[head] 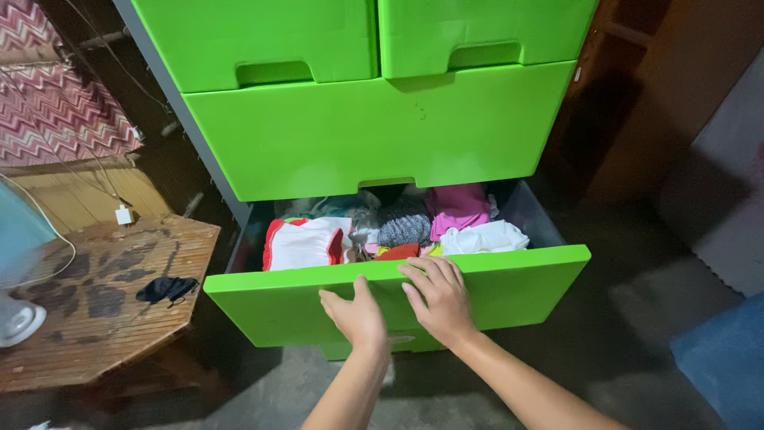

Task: The person opens a green plastic drawer, removes a patterned cloth, folds it neatly, and places it back inside. They then open a lower drawer containing folded clothes, briefly adjust the items, and close both drawers.

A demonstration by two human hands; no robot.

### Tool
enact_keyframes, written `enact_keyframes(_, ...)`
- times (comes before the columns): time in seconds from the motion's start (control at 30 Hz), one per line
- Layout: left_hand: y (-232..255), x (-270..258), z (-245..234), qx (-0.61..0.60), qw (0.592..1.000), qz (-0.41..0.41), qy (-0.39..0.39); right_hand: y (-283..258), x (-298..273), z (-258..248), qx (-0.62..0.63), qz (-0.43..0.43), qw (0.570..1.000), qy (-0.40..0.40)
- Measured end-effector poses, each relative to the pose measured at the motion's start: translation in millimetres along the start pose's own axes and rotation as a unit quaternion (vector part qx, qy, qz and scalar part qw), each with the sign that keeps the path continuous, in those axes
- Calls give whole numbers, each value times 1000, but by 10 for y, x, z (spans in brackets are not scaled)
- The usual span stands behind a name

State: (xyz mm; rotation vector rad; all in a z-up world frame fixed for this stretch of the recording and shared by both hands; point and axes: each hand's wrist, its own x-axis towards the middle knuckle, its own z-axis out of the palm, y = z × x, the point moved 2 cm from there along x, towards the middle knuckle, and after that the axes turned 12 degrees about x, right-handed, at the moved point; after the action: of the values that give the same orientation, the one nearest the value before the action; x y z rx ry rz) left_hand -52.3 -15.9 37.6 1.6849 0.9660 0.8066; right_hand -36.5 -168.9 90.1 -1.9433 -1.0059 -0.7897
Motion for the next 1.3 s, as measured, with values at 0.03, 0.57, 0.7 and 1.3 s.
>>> enact_keyframes(0.03, 73, -23, -41, -8, 1000, -1, 2, 2, -1, 4, -1, 0, 1000, -2)
enact_keyframes(0.57, 886, 40, -347, -29, 969, 236, -64, -2, 32, -31, 17, 21, 1000, -12)
enact_keyframes(0.7, 799, 51, -363, 94, 930, 347, -80, -3, 33, -41, 18, 22, 1000, -12)
enact_keyframes(1.3, 781, 603, -151, 249, 880, 360, -186, 90, -8, 37, 5, -4, 1000, 14)
